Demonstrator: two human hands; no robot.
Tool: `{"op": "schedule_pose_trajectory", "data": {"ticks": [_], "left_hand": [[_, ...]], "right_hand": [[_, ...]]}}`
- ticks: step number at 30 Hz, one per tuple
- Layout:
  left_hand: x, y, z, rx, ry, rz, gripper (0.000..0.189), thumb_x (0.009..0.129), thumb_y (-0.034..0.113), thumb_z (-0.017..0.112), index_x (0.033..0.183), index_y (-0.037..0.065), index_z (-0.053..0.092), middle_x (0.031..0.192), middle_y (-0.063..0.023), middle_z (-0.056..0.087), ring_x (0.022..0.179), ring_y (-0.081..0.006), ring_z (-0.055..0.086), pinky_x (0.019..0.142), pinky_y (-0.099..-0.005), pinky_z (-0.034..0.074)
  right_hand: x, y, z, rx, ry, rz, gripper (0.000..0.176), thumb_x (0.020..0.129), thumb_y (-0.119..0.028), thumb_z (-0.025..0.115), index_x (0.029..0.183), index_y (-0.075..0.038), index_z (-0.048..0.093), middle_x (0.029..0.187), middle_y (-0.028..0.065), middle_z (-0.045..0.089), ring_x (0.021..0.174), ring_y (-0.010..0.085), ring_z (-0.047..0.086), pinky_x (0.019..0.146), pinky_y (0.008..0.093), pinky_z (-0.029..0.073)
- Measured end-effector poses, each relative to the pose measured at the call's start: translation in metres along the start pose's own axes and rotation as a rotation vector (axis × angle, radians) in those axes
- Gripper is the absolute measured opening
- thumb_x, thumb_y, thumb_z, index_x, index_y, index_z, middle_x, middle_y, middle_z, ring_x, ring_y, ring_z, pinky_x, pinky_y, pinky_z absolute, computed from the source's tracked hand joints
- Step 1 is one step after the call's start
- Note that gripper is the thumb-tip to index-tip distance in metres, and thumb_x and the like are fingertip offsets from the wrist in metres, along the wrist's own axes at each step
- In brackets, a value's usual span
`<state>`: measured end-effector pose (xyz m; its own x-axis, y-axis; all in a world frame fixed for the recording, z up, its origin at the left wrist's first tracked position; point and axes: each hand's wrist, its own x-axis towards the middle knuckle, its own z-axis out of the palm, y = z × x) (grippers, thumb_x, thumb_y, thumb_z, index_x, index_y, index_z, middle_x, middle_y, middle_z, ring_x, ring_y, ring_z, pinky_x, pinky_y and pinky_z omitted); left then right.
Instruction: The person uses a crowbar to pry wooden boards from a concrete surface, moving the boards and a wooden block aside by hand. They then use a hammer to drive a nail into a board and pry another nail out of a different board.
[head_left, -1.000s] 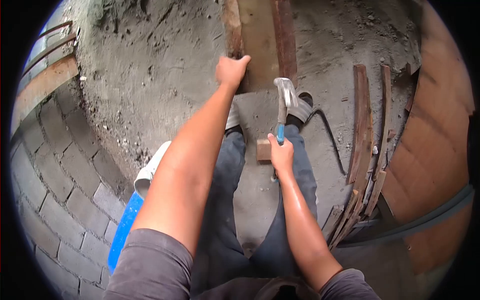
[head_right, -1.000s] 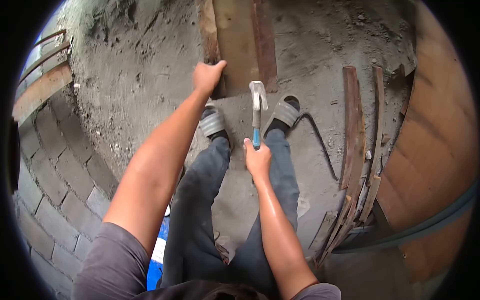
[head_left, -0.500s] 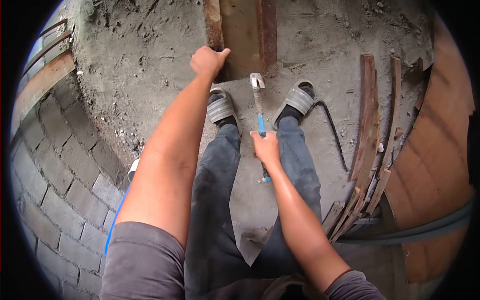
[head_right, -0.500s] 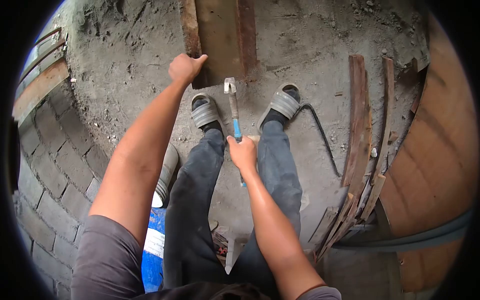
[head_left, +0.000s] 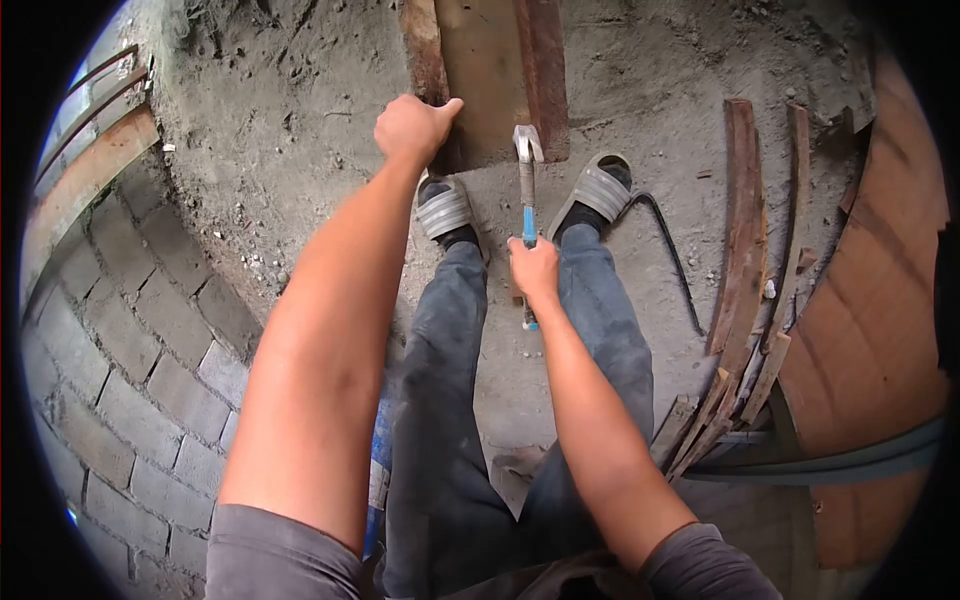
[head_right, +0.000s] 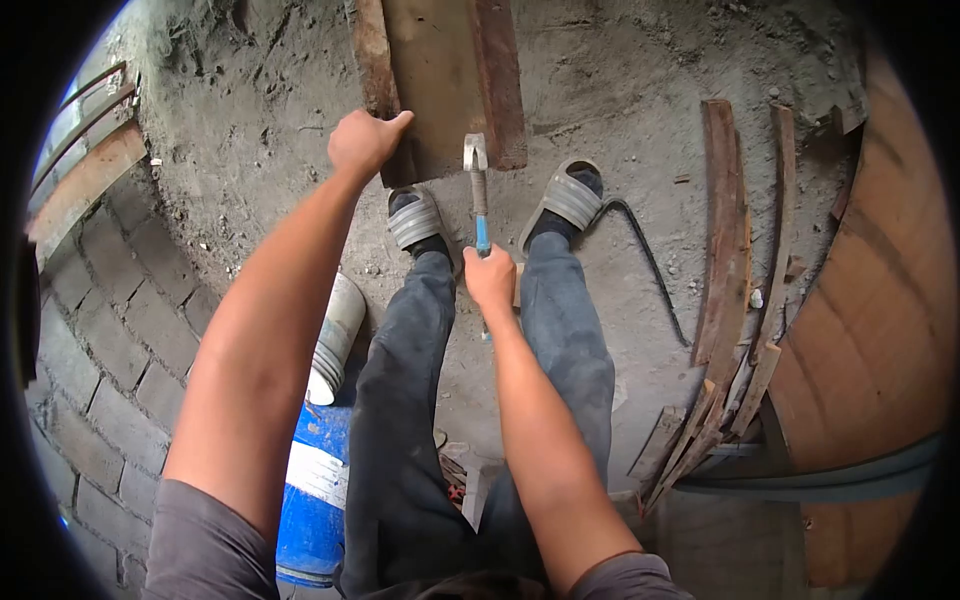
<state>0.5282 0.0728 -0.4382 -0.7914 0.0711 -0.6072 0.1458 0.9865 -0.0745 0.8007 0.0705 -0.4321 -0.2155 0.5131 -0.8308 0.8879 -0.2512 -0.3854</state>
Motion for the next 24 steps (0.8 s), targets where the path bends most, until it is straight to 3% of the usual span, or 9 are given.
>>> {"op": "schedule_pose_trajectory", "data": {"ticks": [4, 8, 9, 10, 12, 14, 16, 23, 24], "left_hand": [[-0.004, 0.005, -0.017, -0.011, 0.004, 0.001, 0.073, 0.071, 0.065, 0.068, 0.096, -0.003, 0.072, 0.1, -0.0235, 0.07, 0.096, -0.0381, 0.068, 0.083, -0.0431, 0.054], [-0.012, 0.001, -0.012, -0.023, -0.002, 0.045, 0.073, 0.07, 0.065, 0.068, 0.093, -0.004, 0.073, 0.096, -0.0247, 0.07, 0.092, -0.0393, 0.069, 0.081, -0.0441, 0.055], [-0.012, 0.001, -0.014, -0.013, -0.001, 0.039, 0.073, 0.07, 0.065, 0.068, 0.093, -0.004, 0.073, 0.095, -0.0246, 0.07, 0.091, -0.0392, 0.069, 0.081, -0.0439, 0.055], [-0.01, 0.003, -0.018, -0.006, 0.006, 0.035, 0.073, 0.07, 0.065, 0.068, 0.092, -0.004, 0.073, 0.095, -0.0245, 0.07, 0.091, -0.0392, 0.069, 0.08, -0.0438, 0.055], [-0.015, 0.006, -0.023, -0.002, 0.006, 0.046, 0.073, 0.07, 0.065, 0.069, 0.092, -0.004, 0.073, 0.093, -0.0241, 0.071, 0.089, -0.0389, 0.07, 0.079, -0.0434, 0.056], [-0.02, 0.007, -0.027, 0.015, -0.001, 0.071, 0.073, 0.069, 0.065, 0.07, 0.091, -0.004, 0.073, 0.091, -0.0232, 0.071, 0.087, -0.0383, 0.07, 0.077, -0.0427, 0.056], [-0.014, 0.005, -0.017, 0.029, 0.008, 0.058, 0.073, 0.069, 0.066, 0.07, 0.091, -0.004, 0.073, 0.091, -0.023, 0.071, 0.087, -0.0379, 0.07, 0.077, -0.043, 0.056], [-0.014, 0.006, -0.003, 0.07, 0.014, 0.042, 0.067, 0.067, 0.066, 0.073, 0.089, 0.002, 0.075, 0.092, -0.0166, 0.073, 0.087, -0.0317, 0.071, 0.075, -0.0401, 0.057], [-0.018, 0.009, -0.003, 0.066, 0.015, 0.039, 0.068, 0.067, 0.066, 0.073, 0.088, 0.002, 0.075, 0.092, -0.0165, 0.073, 0.087, -0.0316, 0.071, 0.075, -0.04, 0.057]], "right_hand": [[-0.001, -0.052, -0.03, 0.025, 0.087, -0.044, 0.038, 0.081, -0.032, 0.067, 0.073, 0.004, 0.061, 0.068, 0.0236, 0.062, 0.067, 0.0386, 0.063, 0.065, 0.0465, 0.047], [-0.017, -0.128, -0.092, 0.462, -0.067, -0.389, 0.037, 0.09, -0.02, 0.065, 0.062, -0.002, 0.048, 0.055, 0.009, 0.046, 0.054, 0.0234, 0.041, 0.055, 0.0421, 0.039], [-0.014, -0.119, -0.08, 0.499, 0.013, -0.608, 0.027, 0.091, -0.009, 0.06, 0.066, -0.011, 0.048, 0.052, -0.0029, 0.044, 0.045, 0.0051, 0.04, 0.043, 0.0244, 0.031], [-0.014, -0.099, -0.064, 0.551, 0.02, -0.515, 0.027, 0.089, -0.011, 0.061, 0.065, -0.007, 0.049, 0.052, -0.0012, 0.046, 0.044, 0.0098, 0.043, 0.043, 0.0304, 0.033], [-0.002, -0.03, -0.028, 0.249, 0.027, -0.123, 0.029, 0.083, -0.02, 0.062, 0.065, 0.003, 0.056, 0.059, 0.0175, 0.056, 0.056, 0.0311, 0.055, 0.061, 0.0437, 0.044], [-0.004, 0.003, 0.0, 0.081, -0.004, 0.174, 0.032, 0.078, -0.025, 0.062, 0.072, 0.006, 0.061, 0.067, 0.0248, 0.062, 0.066, 0.0389, 0.063, 0.066, 0.0454, 0.047], [-0.021, 0.006, 0.013, 0.052, -0.004, 0.201, 0.032, 0.078, -0.026, 0.061, 0.072, 0.006, 0.061, 0.07, 0.0263, 0.062, 0.074, 0.0426, 0.065, 0.068, 0.0465, 0.047], [-0.025, -0.079, -0.04, 0.111, 0.013, -0.1, 0.035, 0.082, -0.028, 0.064, 0.074, 0.005, 0.059, 0.069, 0.0258, 0.06, 0.07, 0.0429, 0.063, 0.066, 0.047, 0.046], [-0.023, -0.095, -0.049, 0.257, 0.033, -0.211, 0.03, 0.084, -0.023, 0.068, 0.07, 0.001, 0.057, 0.058, 0.0127, 0.052, 0.054, 0.0188, 0.048, 0.056, 0.0373, 0.042]]}}
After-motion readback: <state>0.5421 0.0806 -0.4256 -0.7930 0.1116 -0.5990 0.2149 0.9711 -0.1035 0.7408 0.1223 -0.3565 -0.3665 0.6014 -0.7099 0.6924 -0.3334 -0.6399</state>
